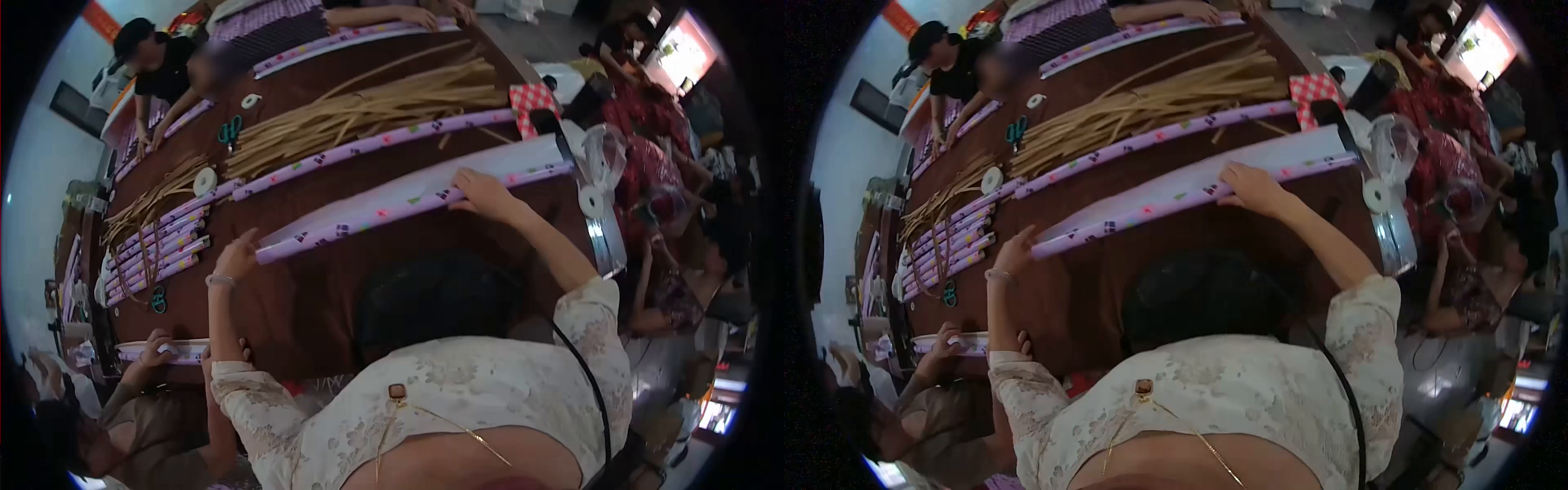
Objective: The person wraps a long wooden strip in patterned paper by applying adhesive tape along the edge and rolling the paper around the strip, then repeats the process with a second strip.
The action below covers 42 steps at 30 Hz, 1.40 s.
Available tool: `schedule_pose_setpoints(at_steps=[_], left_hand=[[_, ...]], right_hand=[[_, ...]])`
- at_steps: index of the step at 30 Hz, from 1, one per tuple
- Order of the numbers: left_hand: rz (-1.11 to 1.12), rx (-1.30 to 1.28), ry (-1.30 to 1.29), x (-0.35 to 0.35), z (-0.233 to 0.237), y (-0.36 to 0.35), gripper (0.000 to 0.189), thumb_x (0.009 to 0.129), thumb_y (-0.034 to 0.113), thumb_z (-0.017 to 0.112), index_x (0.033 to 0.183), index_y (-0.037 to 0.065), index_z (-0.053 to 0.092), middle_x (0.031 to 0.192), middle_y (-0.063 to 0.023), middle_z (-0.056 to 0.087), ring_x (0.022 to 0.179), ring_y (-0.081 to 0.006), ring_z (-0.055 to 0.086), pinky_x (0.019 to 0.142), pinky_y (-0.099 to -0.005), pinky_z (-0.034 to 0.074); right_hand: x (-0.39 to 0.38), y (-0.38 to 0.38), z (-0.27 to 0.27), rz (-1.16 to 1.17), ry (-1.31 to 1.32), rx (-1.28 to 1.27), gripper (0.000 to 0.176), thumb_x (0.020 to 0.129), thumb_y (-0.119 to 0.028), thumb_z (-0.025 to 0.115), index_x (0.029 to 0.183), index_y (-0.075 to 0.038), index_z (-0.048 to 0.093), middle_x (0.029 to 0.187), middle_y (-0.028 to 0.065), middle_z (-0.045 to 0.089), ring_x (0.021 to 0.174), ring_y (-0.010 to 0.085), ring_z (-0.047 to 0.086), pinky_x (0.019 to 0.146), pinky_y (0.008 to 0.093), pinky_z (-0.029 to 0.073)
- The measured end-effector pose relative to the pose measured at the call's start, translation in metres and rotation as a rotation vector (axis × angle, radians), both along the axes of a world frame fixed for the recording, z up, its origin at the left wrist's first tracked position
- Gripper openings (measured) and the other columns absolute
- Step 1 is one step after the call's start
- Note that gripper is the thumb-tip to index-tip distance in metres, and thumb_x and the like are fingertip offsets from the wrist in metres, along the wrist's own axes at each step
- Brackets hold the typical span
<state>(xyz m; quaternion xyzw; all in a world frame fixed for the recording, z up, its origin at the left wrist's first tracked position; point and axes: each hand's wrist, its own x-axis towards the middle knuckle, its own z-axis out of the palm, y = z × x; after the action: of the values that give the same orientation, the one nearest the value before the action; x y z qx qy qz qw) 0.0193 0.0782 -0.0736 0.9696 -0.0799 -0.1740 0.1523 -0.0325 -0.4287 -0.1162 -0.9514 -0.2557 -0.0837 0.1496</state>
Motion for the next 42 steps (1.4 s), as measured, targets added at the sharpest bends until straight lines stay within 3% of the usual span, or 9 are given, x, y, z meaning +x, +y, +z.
schedule_pose_setpoints(at_steps=[3,4,6,8,16,25,29,38,42], left_hand=[[0.092,0.681,-0.377,-0.014,-0.01,-0.007,0.033,0.08,0.01,0.056,0.113,0.007,0.055,0.097,-0.0152,0.06,0.094,-0.0307,0.057,0.071,-0.041,0.048],[0.047,0.682,-0.359,-0.023,-0.009,-0.02,0.033,0.08,0.01,0.056,0.113,0.007,0.055,0.097,-0.0152,0.06,0.094,-0.0307,0.057,0.071,-0.041,0.048],[-0.126,0.034,-0.812,-0.048,0.008,-0.068,0.026,0.084,0.008,0.052,0.11,0.006,0.056,0.099,-0.0154,0.059,0.091,-0.032,0.057,0.073,-0.041,0.046],[-0.337,-0.312,-0.581,-0.066,0.012,-0.118,0.022,0.086,0.005,0.05,0.107,0.004,0.057,0.101,-0.0152,0.058,0.091,-0.0326,0.056,0.077,-0.0396,0.045],[-0.324,-0.226,-0.319,-0.047,-0.033,-0.154,0.039,0.073,0.018,0.067,0.107,0.003,0.053,0.103,-0.0144,0.056,0.096,-0.0329,0.052,0.081,-0.0388,0.043],[-0.394,-0.084,-0.573,-0.077,-0.069,-0.139,0.033,0.076,0.011,0.062,0.105,0.001,0.051,0.101,-0.0156,0.059,0.098,-0.0344,0.054,0.085,-0.0431,0.042],[-0.363,-0.118,-0.553,-0.077,-0.076,-0.139,0.035,0.074,0.01,0.063,0.105,0.001,0.051,0.103,-0.0148,0.058,0.099,-0.0329,0.053,0.087,-0.0421,0.042],[-0.393,-0.017,-0.618,-0.081,-0.084,-0.138,0.034,0.078,0.012,0.059,0.109,0.002,0.05,0.109,-0.0125,0.056,0.103,-0.0306,0.052,0.092,-0.0425,0.038],[-0.366,0.035,-0.597,-0.081,-0.08,-0.141,0.035,0.08,0.012,0.057,0.113,0.003,0.049,0.111,-0.0124,0.056,0.104,-0.0293,0.052,0.093,-0.0427,0.038]], right_hand=[[-0.001,0.014,-0.024,0.063,-0.059,0.04,0.041,0.07,-0.031,0.068,0.092,-0.004,0.048,0.092,0.0124,0.049,0.087,0.0312,0.051,0.073,0.0379,0.043],[-0.003,0.017,-0.025,0.06,-0.089,0.049,0.04,0.07,-0.03,0.069,0.092,-0.004,0.048,0.091,0.0113,0.048,0.086,0.0301,0.051,0.073,0.0371,0.044],[-0.007,0.023,-0.021,0.028,-0.07,0.043,0.04,0.069,-0.031,0.069,0.09,-0.004,0.049,0.092,0.0112,0.049,0.087,0.0288,0.051,0.073,0.0363,0.044],[-0.012,0.028,-0.022,0.028,-0.055,0.025,0.04,0.069,-0.032,0.069,0.088,-0.003,0.049,0.092,0.011,0.05,0.088,0.0276,0.052,0.074,0.0355,0.045],[-0.013,0.03,-0.029,0.084,-0.12,0.097,0.039,0.066,-0.035,0.069,0.081,-0.003,0.052,0.089,0.011,0.051,0.085,0.0275,0.051,0.077,0.0354,0.043],[-0.066,-0.006,-0.006,-0.122,0.071,0.002,0.05,0.067,-0.043,0.068,0.103,-0.011,0.053,0.097,0.0099,0.049,0.096,0.027,0.048,0.083,0.0378,0.037],[-0.078,-0.068,-0.007,-0.382,0.095,-0.041,0.049,0.067,-0.039,0.07,0.1,-0.008,0.052,0.108,0.012,0.049,0.104,0.03,0.047,0.088,0.0403,0.038],[-0.085,-0.094,-0.011,-0.374,0.106,0.039,0.047,0.065,-0.033,0.073,0.098,-0.005,0.053,0.104,0.0115,0.05,0.097,0.0298,0.05,0.083,0.038,0.042],[-0.092,-0.105,-0.01,-0.5,0.093,-0.146,0.056,0.069,-0.046,0.066,0.109,-0.009,0.053,0.112,0.009,0.051,0.109,0.0264,0.047,0.101,0.049,0.025]])
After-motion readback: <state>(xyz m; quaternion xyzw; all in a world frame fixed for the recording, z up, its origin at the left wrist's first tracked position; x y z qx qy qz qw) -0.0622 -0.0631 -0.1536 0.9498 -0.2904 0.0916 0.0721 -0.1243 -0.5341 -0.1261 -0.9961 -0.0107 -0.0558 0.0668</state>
